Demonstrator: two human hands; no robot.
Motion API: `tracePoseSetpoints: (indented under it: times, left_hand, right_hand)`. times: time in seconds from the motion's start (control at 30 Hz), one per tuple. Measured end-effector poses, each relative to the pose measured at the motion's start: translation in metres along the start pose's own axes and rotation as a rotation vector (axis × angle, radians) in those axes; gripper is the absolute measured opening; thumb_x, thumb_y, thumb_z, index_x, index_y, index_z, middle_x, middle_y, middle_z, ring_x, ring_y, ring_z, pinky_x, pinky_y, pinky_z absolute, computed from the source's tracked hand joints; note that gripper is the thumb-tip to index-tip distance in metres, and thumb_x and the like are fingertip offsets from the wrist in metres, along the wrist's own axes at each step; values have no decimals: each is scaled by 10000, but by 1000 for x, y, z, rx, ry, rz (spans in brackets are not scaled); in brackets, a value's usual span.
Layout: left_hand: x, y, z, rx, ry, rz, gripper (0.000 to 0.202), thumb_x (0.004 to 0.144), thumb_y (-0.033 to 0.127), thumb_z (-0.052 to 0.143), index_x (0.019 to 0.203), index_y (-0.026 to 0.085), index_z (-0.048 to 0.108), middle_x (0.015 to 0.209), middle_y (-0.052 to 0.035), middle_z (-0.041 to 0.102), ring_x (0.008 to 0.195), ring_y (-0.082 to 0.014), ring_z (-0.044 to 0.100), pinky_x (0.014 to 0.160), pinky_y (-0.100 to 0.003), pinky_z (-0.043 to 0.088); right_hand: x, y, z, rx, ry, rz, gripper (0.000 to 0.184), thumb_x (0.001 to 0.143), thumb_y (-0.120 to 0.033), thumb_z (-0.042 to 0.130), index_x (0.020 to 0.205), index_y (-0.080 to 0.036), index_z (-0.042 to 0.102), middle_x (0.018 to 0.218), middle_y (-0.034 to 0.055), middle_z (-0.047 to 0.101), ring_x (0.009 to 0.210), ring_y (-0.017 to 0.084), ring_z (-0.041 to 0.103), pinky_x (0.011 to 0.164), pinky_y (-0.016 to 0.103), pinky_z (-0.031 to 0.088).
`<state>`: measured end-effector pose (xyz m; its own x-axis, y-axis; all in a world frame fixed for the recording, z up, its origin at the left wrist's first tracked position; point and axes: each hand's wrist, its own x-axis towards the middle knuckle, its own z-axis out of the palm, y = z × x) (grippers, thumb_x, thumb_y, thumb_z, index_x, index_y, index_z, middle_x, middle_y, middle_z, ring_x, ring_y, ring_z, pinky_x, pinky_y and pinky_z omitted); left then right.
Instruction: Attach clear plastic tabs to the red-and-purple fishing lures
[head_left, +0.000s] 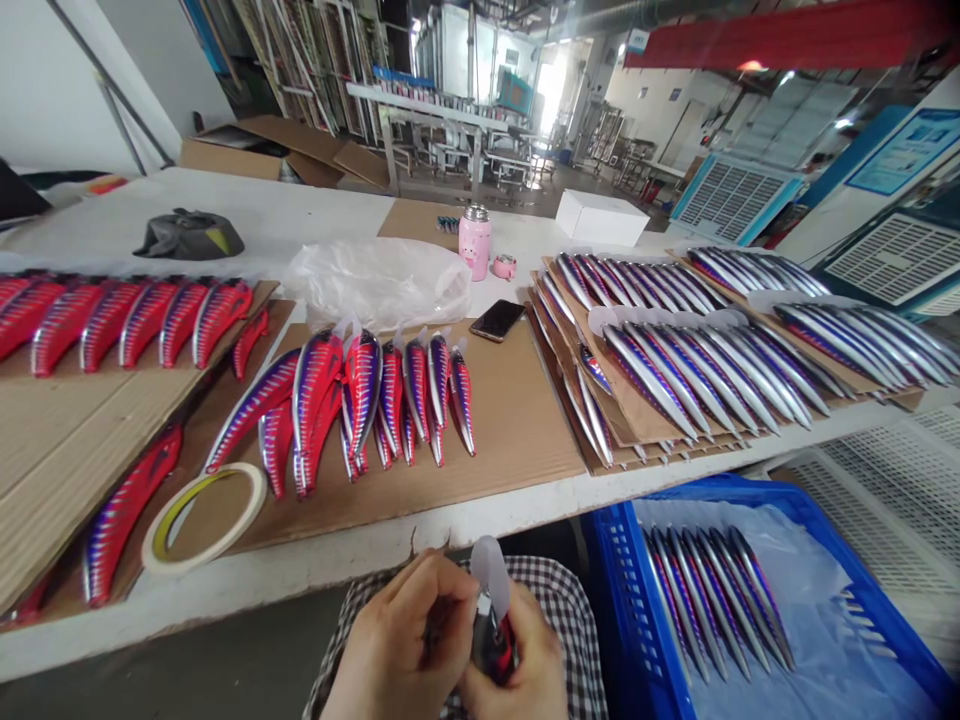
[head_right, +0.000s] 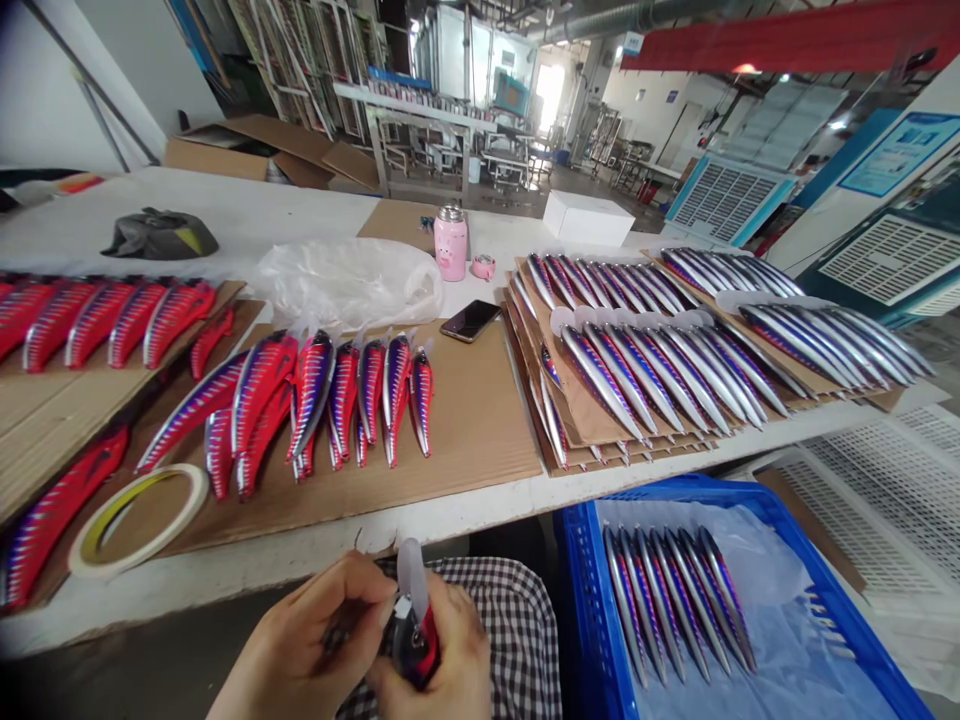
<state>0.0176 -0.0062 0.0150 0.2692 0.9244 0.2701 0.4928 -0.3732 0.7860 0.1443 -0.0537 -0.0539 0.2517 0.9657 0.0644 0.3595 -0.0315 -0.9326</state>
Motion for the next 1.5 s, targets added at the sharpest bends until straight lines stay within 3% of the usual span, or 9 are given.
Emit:
tracePoseSetpoints:
  times: [0.2,0.3,0.4,0.6,0.83,1.0,1.13,1.37,1.5]
  left_hand:
    - [-3,0,9,-144,45,-134,112,787,148,546,721,230,584,618,65,588,526,-75,561,519,-128,434]
    - [-5,0,14,-391,52,-290,68,811,256,577,746,237,588,609,62,592,516,-89,558,508,-145,452]
    - [-4,6,14,-586,91,-380,103,821,344,603,794,248,577,575,75,576,492,-93,548,503,-152,468]
    - [2,16,9,-499,145,-233,58,828,213,545,796,260,558,546,101,555,443,-65,514,489,-124,449]
    - [6,6,1,-73,50,-43,132,794,121,518,729,234,542,605,72,563,508,-76,561,519,-141,433]
    - [5,3,-1,109,16,70,162,810,91,485,770,240,533,674,59,569,566,-88,566,563,-156,441]
    - [4,6,1,120,14,89,164,827,92,481,779,241,533,696,50,562,589,-94,567,581,-160,446]
    - [3,10,0,33,-43,130,170,816,67,491,781,232,516,666,64,544,534,-72,553,534,-133,439]
    - [4,9,1,48,-42,123,158,823,75,500,793,228,525,682,59,546,552,-74,561,553,-137,446]
  right_hand:
    - [-2,-2,3,316,-107,173,471,553,-191,714,1021,-224,673,853,6,696,774,203,630,724,260,504]
    - [-2,1,3,659,-224,271,503,539,-310,768,1020,-212,659,755,-23,646,655,147,548,607,218,452]
    - [2,3,3,813,-297,261,470,487,-509,814,797,-193,654,612,-52,512,533,92,371,497,186,346]
    - [6,3,3,902,-300,247,570,426,-691,775,655,-207,580,595,-27,527,510,106,388,495,210,353]
    - [0,7,0,785,-272,258,482,478,-529,817,770,-203,618,593,-70,431,524,85,284,477,192,262]
    - [-4,-1,4,766,-203,271,473,511,-361,798,929,-200,644,709,-30,609,619,133,496,595,221,429]
    - [-4,-8,4,595,-126,299,430,520,-198,743,942,-203,661,736,-37,661,659,147,575,610,197,474]
    - [0,-11,2,264,9,107,232,624,-268,696,849,-215,679,750,-19,666,694,169,634,669,207,524]
    - [2,-11,-1,186,-10,56,272,627,-286,710,894,-246,681,757,-24,670,689,172,646,669,208,533]
